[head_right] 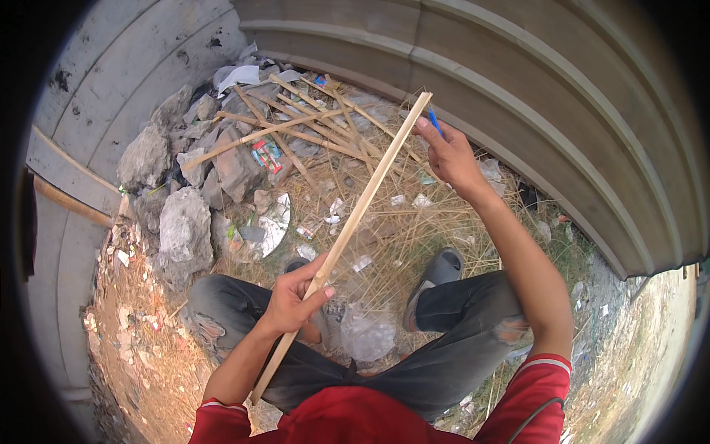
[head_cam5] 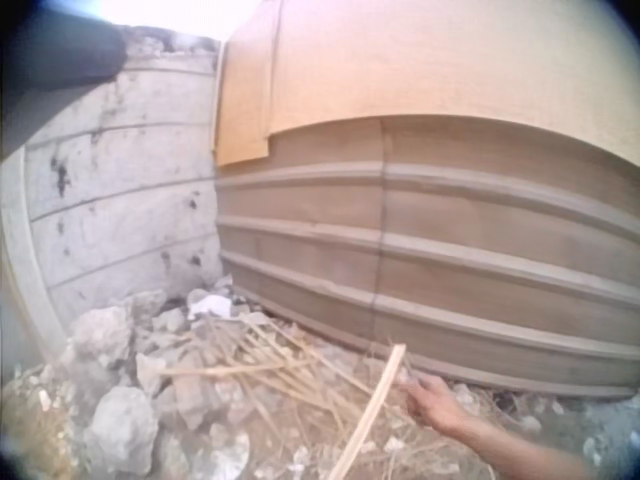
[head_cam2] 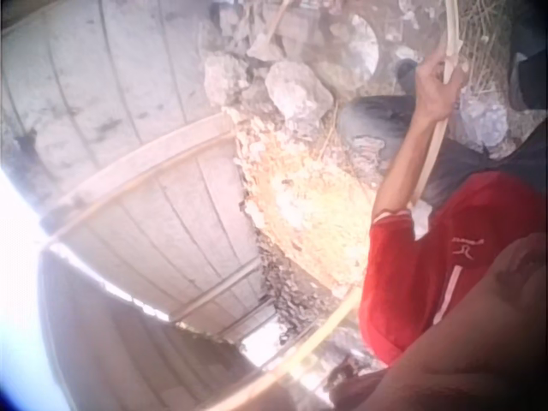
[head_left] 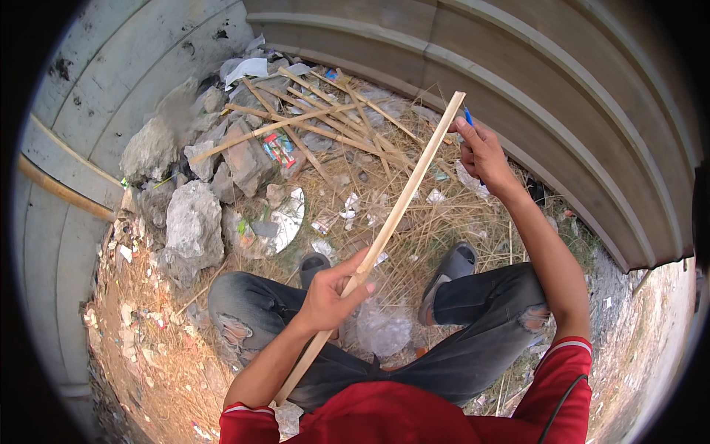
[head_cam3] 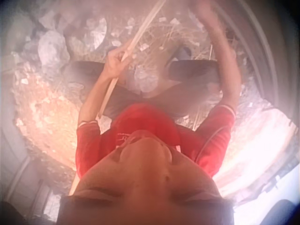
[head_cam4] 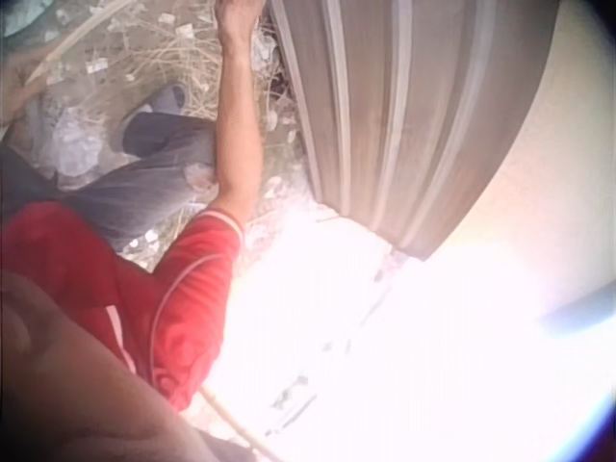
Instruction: The person sits on the ground and uses a blue utility knife to shave thin strips from a bamboo stick. They repeatedly scrape the blade along the bamboo to create fine shavings, occasionally switching to a machete to split or break the bamboo into smaller pieces.
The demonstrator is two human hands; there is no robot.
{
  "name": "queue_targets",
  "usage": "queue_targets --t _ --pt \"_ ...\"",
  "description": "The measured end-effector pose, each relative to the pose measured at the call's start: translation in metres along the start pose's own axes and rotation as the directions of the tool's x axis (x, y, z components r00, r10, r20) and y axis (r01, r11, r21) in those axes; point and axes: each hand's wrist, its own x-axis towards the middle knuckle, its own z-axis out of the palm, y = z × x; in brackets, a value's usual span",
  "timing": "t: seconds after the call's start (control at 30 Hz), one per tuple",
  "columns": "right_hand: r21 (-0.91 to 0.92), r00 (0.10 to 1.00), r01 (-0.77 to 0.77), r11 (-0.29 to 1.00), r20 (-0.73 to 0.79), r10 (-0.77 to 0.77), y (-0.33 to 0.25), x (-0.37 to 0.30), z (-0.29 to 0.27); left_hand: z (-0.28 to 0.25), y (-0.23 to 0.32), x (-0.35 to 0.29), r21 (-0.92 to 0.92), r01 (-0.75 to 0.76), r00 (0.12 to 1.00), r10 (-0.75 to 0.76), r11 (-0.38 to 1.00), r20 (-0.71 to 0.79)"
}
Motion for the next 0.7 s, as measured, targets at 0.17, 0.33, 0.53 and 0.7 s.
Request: queue_targets --t 0.17,0.33,0.53,0.7 --pt "0.136 0.994 -0.054 0.989 0.104 0.04 0.003 -0.005 0.019 0.0 -0.003 0.009 -0.004 0.001 0.999 -0.001 1.0 0.053" --pt "0.106 0.991 -0.032 0.994 0.135 0.018 0.005 -0.009 0.022 -0.003 -0.006 0.013 -0.156 0.021 0.996 -0.008 0.987 0.088" --pt "-0.351 0.984 0.146 0.925 0.148 -0.099 0.005 -0.017 0.024 -0.011 -0.013 0.019 -0.039 0.031 0.994 -0.026 0.999 0.11" --pt "-0.62 0.887 0.371 0.691 0.457 -0.066 -0.017 -0.052 0.05 -0.008 -0.01 0.025 -0.08 0.012 1.0 -0.012 0.997 0.005"
